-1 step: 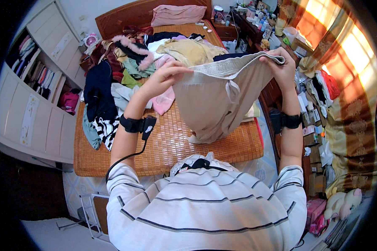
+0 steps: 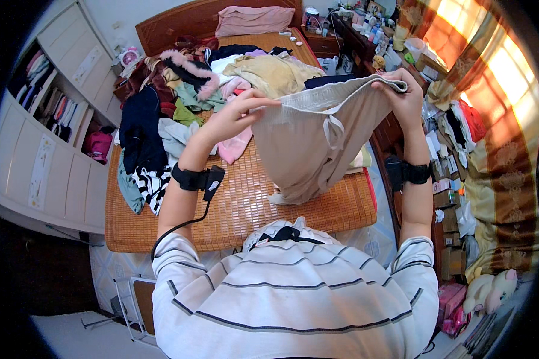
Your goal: The person folds a pink shirt, a white pair of pants, a green and white striped shirt, and a second white pair of pants one at a time on a bed and stacks them together.
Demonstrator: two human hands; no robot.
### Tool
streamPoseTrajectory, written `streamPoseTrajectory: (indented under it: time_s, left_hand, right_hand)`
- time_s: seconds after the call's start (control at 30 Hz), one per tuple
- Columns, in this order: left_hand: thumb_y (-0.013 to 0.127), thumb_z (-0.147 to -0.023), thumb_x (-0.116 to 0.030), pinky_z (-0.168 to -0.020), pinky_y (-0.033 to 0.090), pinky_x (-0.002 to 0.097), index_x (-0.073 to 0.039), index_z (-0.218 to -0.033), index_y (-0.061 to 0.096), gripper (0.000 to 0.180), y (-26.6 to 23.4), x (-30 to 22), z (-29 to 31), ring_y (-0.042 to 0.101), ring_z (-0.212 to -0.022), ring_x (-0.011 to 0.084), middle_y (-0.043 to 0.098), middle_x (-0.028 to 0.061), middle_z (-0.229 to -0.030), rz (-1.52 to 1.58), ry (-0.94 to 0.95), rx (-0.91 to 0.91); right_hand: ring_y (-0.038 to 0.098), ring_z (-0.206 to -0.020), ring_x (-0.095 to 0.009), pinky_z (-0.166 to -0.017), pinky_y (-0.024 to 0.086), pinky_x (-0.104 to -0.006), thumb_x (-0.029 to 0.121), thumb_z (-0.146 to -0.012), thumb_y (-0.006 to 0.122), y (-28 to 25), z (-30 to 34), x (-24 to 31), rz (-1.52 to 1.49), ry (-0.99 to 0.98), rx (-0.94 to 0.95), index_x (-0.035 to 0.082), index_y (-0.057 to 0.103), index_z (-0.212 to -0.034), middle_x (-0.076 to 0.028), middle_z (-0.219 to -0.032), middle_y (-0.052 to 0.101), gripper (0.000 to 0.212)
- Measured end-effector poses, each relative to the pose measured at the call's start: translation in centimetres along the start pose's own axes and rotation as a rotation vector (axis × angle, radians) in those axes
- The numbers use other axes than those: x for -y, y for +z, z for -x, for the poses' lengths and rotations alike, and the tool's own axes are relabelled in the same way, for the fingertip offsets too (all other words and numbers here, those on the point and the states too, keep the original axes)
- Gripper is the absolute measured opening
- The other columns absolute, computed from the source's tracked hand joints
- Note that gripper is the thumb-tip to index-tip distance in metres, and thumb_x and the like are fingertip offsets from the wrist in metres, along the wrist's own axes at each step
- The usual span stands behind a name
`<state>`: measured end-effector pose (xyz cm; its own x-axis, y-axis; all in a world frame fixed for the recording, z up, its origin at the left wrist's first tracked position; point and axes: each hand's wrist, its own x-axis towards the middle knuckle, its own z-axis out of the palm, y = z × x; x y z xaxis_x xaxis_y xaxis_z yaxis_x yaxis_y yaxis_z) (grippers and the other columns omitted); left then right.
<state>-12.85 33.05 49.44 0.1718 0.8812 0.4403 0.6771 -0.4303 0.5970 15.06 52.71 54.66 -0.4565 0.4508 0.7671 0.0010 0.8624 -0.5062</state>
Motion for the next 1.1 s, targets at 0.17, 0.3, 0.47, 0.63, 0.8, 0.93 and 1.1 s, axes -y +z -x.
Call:
streamPoseTrajectory:
  time_s: [0.17,0.3,0.47,0.63,0.8,0.93,1.1]
  left_hand:
    - [0.054,-0.066,0.009,-0.074,0.040,0.0260,-0.013,-0.105,0.057,0.044,1.8,-1.2,0.2,0.047,-0.089,0.0181,0.047,0.0066,-0.097,-0.019,-0.017,0.154]
    - [0.057,-0.062,0.007,-0.074,0.042,0.0291,-0.007,-0.094,0.058,0.035,3.7,-0.8,0.3,0.050,-0.088,0.0249,0.048,0.0090,-0.101,-0.026,0.061,0.280]
    - [0.056,-0.064,0.003,-0.075,0.043,0.0322,-0.001,-0.086,0.055,0.023,5.0,0.9,0.1,0.052,-0.088,0.0270,0.053,0.0129,-0.096,-0.157,-0.034,0.364]
    - [0.051,-0.066,0.002,-0.074,0.043,0.0313,0.000,-0.089,0.053,0.023,5.1,1.5,-0.5,0.054,-0.085,0.0238,0.054,0.0134,-0.091,-0.111,-0.060,0.306]
    - [0.048,-0.064,-0.001,-0.067,0.045,0.0381,-0.009,-0.102,0.050,0.038,5.3,2.3,-0.7,0.056,-0.076,0.0317,0.057,0.0148,-0.079,-0.038,-0.022,0.102]
    - [0.048,-0.062,-0.004,-0.065,0.044,0.0413,-0.011,-0.104,0.050,0.043,5.2,2.8,-1.0,0.056,-0.072,0.0342,0.058,0.0178,-0.080,-0.179,-0.164,0.124]
    - [0.048,-0.064,-0.002,-0.070,0.045,0.0326,-0.003,-0.095,0.059,0.033,6.5,7.0,-0.6,0.058,-0.081,0.0270,0.061,0.0158,-0.089,-0.375,-0.323,0.353]
  right_hand:
    - [0.052,-0.067,-0.011,-0.062,0.041,-0.0233,0.006,-0.062,0.073,-0.4,1.5,-1.3,-0.075,-0.025,0.044,0.001,0.052,-0.068,-0.004,-0.072,0.058,0.023]
    - [0.051,-0.068,-0.012,-0.061,0.040,-0.0234,0.005,-0.059,0.075,-1.1,2.6,-2.2,-0.080,-0.030,0.187,0.004,0.046,-0.064,-0.003,-0.074,0.054,0.030]
    - [0.050,-0.074,-0.013,-0.065,0.039,-0.0256,0.006,-0.058,0.076,-1.6,4.1,-2.0,-0.114,0.048,0.355,0.005,0.042,-0.059,-0.003,-0.075,0.053,0.034]
    - [0.053,-0.074,-0.013,-0.066,0.040,-0.0254,0.004,-0.061,0.074,-1.8,5.6,-2.8,-0.206,0.241,0.363,0.006,0.039,-0.061,-0.006,-0.076,0.058,0.035]
    - [0.048,-0.067,-0.005,-0.058,0.037,-0.0207,0.010,-0.066,0.073,-0.9,6.1,-2.6,-0.201,0.447,0.289,0.008,0.038,-0.061,0.000,-0.069,0.055,0.035]
    - [0.037,-0.058,-0.003,-0.050,0.030,-0.0193,0.015,-0.064,0.075,0.4,6.3,-3.3,-0.192,0.443,0.301,0.009,0.038,-0.062,0.006,-0.060,0.041,0.038]
    - [0.037,-0.058,-0.002,-0.049,0.029,-0.0189,0.018,-0.064,0.075,3.1,5.8,-1.2,-0.157,0.398,0.374,0.008,0.040,-0.061,0.006,-0.060,0.042,0.036]
